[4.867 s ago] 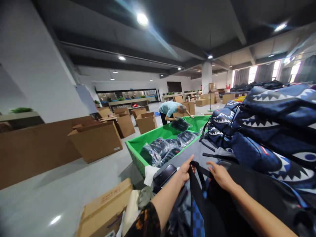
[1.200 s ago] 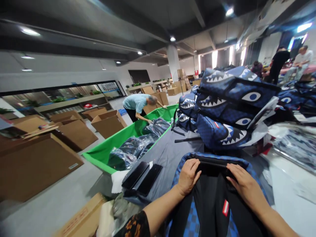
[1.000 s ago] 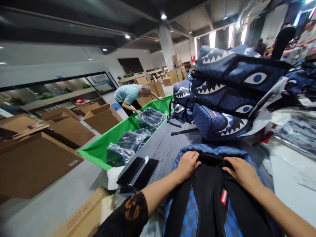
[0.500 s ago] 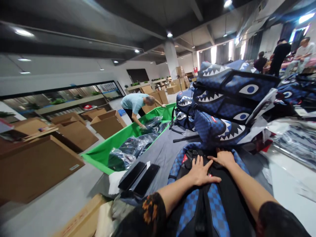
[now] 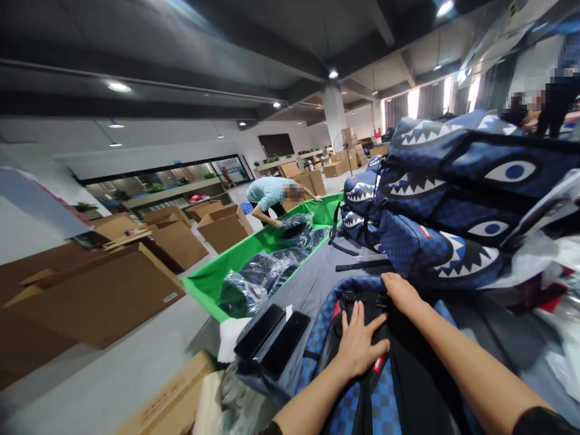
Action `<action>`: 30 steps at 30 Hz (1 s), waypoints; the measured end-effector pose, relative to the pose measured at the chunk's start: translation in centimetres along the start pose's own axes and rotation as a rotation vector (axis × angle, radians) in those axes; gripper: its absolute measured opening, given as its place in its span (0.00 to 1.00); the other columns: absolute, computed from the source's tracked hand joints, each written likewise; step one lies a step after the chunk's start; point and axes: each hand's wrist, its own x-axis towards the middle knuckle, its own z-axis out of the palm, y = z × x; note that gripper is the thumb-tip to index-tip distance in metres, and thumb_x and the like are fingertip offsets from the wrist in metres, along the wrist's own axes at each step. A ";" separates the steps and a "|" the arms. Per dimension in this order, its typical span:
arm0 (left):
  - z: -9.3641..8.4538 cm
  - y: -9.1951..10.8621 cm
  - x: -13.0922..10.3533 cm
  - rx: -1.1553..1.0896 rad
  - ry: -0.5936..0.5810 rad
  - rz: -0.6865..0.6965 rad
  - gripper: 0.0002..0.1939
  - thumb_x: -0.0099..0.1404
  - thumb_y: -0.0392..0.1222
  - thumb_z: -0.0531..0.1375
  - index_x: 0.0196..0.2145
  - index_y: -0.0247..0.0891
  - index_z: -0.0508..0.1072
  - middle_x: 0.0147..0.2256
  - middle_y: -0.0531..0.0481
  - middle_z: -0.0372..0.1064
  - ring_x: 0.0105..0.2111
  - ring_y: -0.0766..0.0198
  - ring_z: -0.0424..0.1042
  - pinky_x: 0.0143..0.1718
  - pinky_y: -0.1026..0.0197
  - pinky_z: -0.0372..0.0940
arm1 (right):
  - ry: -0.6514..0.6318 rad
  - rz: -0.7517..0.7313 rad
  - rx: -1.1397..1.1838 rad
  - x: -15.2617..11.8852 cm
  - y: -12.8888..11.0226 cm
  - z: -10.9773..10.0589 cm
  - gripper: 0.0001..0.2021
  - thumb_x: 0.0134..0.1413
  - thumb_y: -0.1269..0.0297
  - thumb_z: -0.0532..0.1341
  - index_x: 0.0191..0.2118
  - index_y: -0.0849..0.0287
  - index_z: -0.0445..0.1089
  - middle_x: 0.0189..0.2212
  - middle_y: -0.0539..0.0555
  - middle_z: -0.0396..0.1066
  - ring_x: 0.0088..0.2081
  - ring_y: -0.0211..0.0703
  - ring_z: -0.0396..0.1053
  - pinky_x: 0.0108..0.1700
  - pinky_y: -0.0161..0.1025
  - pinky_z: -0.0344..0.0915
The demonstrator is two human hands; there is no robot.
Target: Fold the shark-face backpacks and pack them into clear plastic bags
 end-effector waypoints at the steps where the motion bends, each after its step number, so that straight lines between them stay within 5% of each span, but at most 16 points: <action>1: -0.2 -0.2 0.2 0.008 0.006 -0.016 0.32 0.65 0.57 0.65 0.65 0.60 0.67 0.75 0.33 0.40 0.75 0.37 0.34 0.70 0.23 0.32 | 0.006 0.000 -0.007 0.7 0.1 0.4 0.23 0.54 0.85 0.53 0.52 0.64 0.72 0.55 0.67 0.72 0.56 0.56 0.71 0.53 0.47 0.72; 5: 0.1 -1.3 -0.5 0.020 0.069 -0.041 0.32 0.66 0.56 0.64 0.67 0.62 0.64 0.75 0.34 0.38 0.75 0.38 0.33 0.70 0.23 0.34 | -0.036 -0.040 0.018 3.9 0.9 2.3 0.14 0.54 0.80 0.62 0.45 0.59 0.73 0.47 0.61 0.72 0.49 0.53 0.72 0.48 0.42 0.69; 8: 0.5 -2.3 -0.8 0.039 0.137 -0.060 0.33 0.66 0.56 0.65 0.67 0.66 0.62 0.75 0.35 0.39 0.75 0.36 0.35 0.69 0.20 0.38 | -0.092 -0.071 0.053 6.9 1.4 3.3 0.18 0.48 0.75 0.70 0.45 0.57 0.74 0.43 0.54 0.72 0.44 0.46 0.73 0.46 0.38 0.68; 13: -0.7 -3.0 2.2 0.126 0.170 -0.115 0.30 0.68 0.54 0.64 0.66 0.61 0.66 0.74 0.34 0.47 0.74 0.33 0.38 0.69 0.20 0.38 | -0.071 -0.072 0.022 8.9 -0.2 2.5 0.17 0.58 0.75 0.63 0.53 0.59 0.73 0.53 0.59 0.71 0.55 0.51 0.70 0.54 0.42 0.69; 16: -2.1 -2.9 4.4 0.129 0.150 -0.119 0.27 0.70 0.55 0.61 0.65 0.61 0.67 0.74 0.35 0.47 0.75 0.33 0.38 0.69 0.20 0.38 | -0.085 -0.054 -0.006 7.0 -1.7 1.1 0.26 0.58 0.82 0.54 0.61 0.65 0.69 0.60 0.67 0.68 0.63 0.56 0.67 0.63 0.51 0.66; 18: -2.7 -3.1 5.5 0.134 0.144 -0.139 0.27 0.71 0.55 0.59 0.66 0.61 0.66 0.74 0.36 0.47 0.75 0.32 0.37 0.69 0.20 0.38 | -0.099 -0.038 -0.016 4.2 -2.3 0.6 0.30 0.59 0.80 0.54 0.67 0.68 0.62 0.69 0.71 0.58 0.71 0.62 0.55 0.70 0.60 0.58; 20: -2.8 -3.6 6.3 0.148 0.143 -0.167 0.27 0.72 0.55 0.58 0.67 0.60 0.65 0.74 0.35 0.46 0.75 0.32 0.37 0.69 0.21 0.38 | -0.133 -0.033 -0.008 0.6 -2.4 0.8 0.31 0.64 0.68 0.57 0.71 0.69 0.57 0.71 0.73 0.51 0.72 0.67 0.50 0.71 0.65 0.54; 22: -2.7 -4.0 7.2 0.158 0.144 -0.173 0.27 0.73 0.56 0.57 0.68 0.60 0.64 0.75 0.34 0.45 0.75 0.31 0.37 0.70 0.22 0.39 | -0.139 -0.072 -0.009 -2.9 -2.4 1.7 0.34 0.68 0.51 0.56 0.71 0.69 0.56 0.70 0.74 0.54 0.70 0.70 0.54 0.68 0.68 0.58; 24: -2.8 -4.2 8.2 0.172 0.145 -0.156 0.28 0.73 0.56 0.56 0.68 0.59 0.62 0.75 0.34 0.44 0.75 0.31 0.36 0.70 0.23 0.39 | -0.083 -0.128 -0.056 -5.3 -2.3 2.9 0.33 0.70 0.45 0.51 0.70 0.63 0.61 0.69 0.70 0.59 0.70 0.68 0.55 0.67 0.68 0.59; 27: -4.0 -3.8 9.4 0.179 0.096 -0.169 0.29 0.74 0.54 0.55 0.70 0.58 0.59 0.75 0.36 0.43 0.75 0.33 0.33 0.71 0.24 0.37 | -0.019 -0.113 -0.137 -5.9 -1.9 4.6 0.25 0.72 0.57 0.48 0.68 0.56 0.65 0.68 0.62 0.61 0.70 0.62 0.54 0.66 0.63 0.59; 30: -6.6 -2.2 7.8 0.054 -0.092 -0.139 0.29 0.77 0.53 0.49 0.73 0.55 0.52 0.74 0.41 0.50 0.76 0.41 0.39 0.72 0.28 0.39 | -0.076 -0.068 -0.123 -4.1 -1.0 5.2 0.26 0.68 0.67 0.48 0.68 0.58 0.64 0.69 0.62 0.60 0.67 0.61 0.57 0.61 0.57 0.63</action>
